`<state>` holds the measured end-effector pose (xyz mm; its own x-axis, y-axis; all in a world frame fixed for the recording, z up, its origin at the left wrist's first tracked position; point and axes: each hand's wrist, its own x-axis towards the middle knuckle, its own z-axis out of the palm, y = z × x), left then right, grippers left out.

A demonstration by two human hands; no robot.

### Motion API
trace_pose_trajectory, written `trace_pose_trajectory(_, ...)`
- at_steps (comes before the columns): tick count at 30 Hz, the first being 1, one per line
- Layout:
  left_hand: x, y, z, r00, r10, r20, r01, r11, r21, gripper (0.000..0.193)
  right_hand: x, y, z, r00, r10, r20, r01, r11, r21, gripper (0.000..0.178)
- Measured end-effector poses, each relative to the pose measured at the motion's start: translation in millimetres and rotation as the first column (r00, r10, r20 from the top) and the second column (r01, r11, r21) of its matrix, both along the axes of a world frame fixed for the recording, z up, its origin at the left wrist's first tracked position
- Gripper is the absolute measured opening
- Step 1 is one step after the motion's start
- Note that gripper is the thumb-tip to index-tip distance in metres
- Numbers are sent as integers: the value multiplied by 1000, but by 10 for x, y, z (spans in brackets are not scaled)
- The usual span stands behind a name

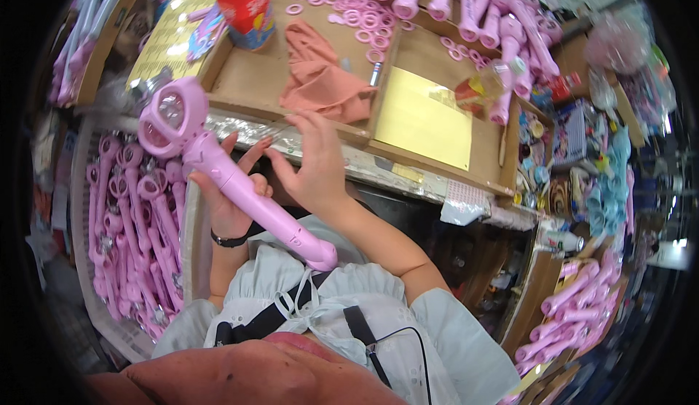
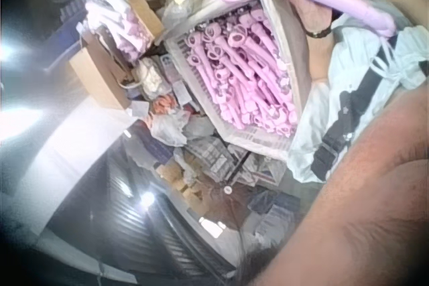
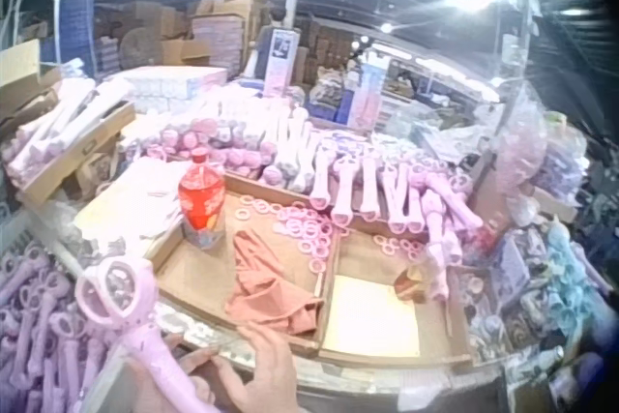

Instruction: The person assembles pink bubble wands by attaching a silver crown-shaped top to the wand handle, inserting a small white stick into the wand, and wiping the wand with a cloth. The person repeats this process for multiple wands.

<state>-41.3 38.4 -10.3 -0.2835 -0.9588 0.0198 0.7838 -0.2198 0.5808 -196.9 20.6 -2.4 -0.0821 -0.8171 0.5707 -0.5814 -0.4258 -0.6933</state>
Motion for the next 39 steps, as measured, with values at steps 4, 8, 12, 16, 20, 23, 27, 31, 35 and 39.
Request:
trace_pose_trajectory(4,-2,4,-2,1000,-8,5,8,1000,-8,85,-35,41,20,999,-21,32,21,1000,4,50)
trace_pose_trajectory(8,-33,14,3,995,8,104,-8,1000,3,85,-52,54,30,995,-99,35,98,995,6,46)
trace_pose_trajectory(12,-57,2,-22,998,-66,20,67,996,-58,84,-57,71,51,989,-137,60,135,990,31,55)
trace_pose_trajectory(16,-39,-27,-31,998,-28,61,30,999,-42,85,-135,95,51,972,-126,197,117,991,58,67)
trace_pose_trajectory(20,90,-149,72,999,30,36,-27,996,-81,85,-331,266,-49,948,200,250,-244,957,159,73)
trace_pose_trajectory(23,197,-270,192,987,141,72,-131,983,-131,87,-397,465,-138,644,442,624,-760,466,453,62)
trace_pose_trajectory(27,133,-303,257,984,151,89,-123,957,-263,91,-358,550,-181,463,541,702,-886,295,357,54)
trace_pose_trajectory(31,-113,-239,202,983,181,35,-160,931,-329,91,-288,497,-157,564,665,490,-821,514,246,56)
trace_pose_trajectory(35,-200,-121,134,987,-14,163,67,944,-324,47,-332,389,-142,608,668,429,-792,541,281,58)
trace_pose_trajectory(39,-4,-107,102,937,76,342,10,970,-242,33,-629,63,-75,692,700,177,-708,609,357,46)
